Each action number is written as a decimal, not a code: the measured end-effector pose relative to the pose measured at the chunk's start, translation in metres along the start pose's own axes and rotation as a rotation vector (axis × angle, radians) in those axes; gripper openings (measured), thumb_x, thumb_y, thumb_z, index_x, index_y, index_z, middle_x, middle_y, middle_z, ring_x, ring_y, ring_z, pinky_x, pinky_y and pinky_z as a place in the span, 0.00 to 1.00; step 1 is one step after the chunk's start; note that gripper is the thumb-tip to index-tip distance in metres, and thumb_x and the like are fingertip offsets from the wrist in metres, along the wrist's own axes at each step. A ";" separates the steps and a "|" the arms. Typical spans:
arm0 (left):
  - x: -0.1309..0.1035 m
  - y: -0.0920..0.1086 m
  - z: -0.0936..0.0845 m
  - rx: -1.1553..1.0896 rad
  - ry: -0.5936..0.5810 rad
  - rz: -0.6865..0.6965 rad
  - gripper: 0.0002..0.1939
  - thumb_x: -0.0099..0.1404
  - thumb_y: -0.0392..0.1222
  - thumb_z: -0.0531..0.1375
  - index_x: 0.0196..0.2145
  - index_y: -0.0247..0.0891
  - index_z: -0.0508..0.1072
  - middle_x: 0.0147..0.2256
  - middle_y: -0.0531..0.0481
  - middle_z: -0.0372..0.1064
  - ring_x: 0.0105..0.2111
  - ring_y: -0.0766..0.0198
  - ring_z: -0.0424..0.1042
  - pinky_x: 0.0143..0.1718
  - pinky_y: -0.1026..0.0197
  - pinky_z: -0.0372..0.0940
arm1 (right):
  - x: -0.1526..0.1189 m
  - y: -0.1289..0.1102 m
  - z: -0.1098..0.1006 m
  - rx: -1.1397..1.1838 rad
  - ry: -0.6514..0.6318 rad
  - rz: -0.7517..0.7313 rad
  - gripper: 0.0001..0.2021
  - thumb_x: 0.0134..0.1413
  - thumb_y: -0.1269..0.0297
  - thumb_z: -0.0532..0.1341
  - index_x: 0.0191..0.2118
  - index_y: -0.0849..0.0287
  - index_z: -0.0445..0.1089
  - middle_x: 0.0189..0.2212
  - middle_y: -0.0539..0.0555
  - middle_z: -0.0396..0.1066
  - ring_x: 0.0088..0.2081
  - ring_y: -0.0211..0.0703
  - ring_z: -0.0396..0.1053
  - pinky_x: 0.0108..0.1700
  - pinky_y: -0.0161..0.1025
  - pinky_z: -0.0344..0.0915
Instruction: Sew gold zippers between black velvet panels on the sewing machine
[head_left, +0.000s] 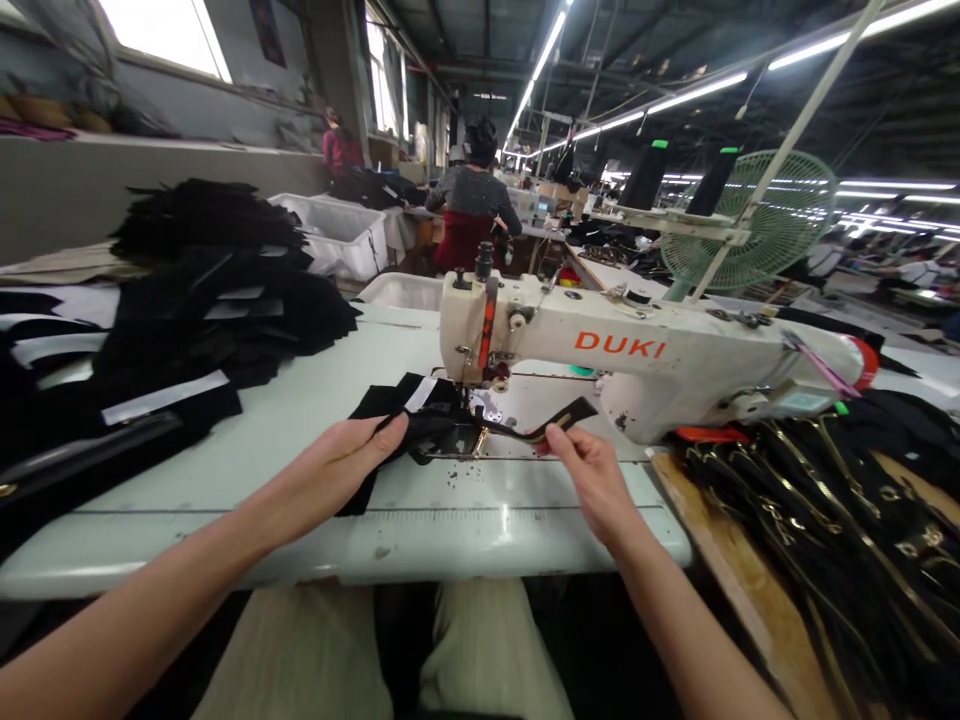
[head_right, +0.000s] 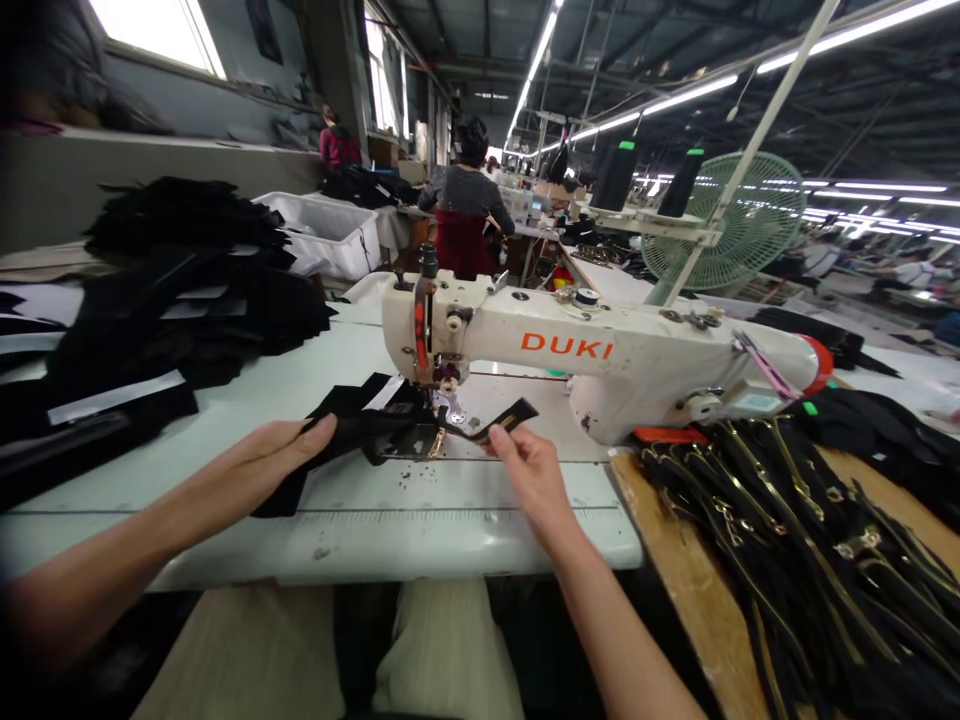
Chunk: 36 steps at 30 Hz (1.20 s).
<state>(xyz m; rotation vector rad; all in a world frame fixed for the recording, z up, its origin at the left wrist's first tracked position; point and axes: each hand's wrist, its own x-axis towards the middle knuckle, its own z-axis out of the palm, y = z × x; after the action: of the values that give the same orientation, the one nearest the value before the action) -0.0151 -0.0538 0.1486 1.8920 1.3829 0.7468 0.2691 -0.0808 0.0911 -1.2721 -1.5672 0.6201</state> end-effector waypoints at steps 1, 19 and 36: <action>0.001 0.000 -0.001 0.026 -0.025 0.022 0.26 0.70 0.62 0.50 0.22 0.42 0.59 0.20 0.57 0.56 0.21 0.62 0.60 0.21 0.65 0.58 | 0.009 -0.001 -0.008 0.001 -0.005 -0.004 0.23 0.69 0.49 0.53 0.32 0.61 0.75 0.29 0.54 0.74 0.34 0.46 0.72 0.39 0.40 0.69; -0.038 -0.061 0.044 0.667 -0.149 0.806 0.41 0.61 0.23 0.50 0.70 0.39 0.49 0.66 0.50 0.56 0.64 0.59 0.60 0.64 0.49 0.55 | -0.065 -0.020 0.065 -0.489 -0.114 -0.534 0.16 0.73 0.70 0.45 0.41 0.60 0.69 0.31 0.53 0.69 0.32 0.44 0.64 0.35 0.41 0.61; -0.035 -0.062 0.059 0.750 -0.095 0.946 0.39 0.56 0.18 0.46 0.65 0.34 0.61 0.63 0.45 0.62 0.63 0.60 0.61 0.65 0.53 0.52 | -0.075 -0.023 0.078 -0.541 0.062 -0.710 0.18 0.72 0.75 0.46 0.38 0.65 0.72 0.25 0.52 0.70 0.26 0.40 0.64 0.27 0.39 0.61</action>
<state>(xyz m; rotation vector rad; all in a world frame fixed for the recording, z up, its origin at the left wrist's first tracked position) -0.0156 -0.0850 0.0616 3.1962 0.6619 0.5472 0.1857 -0.1437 0.0530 -0.9738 -2.0470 -0.3104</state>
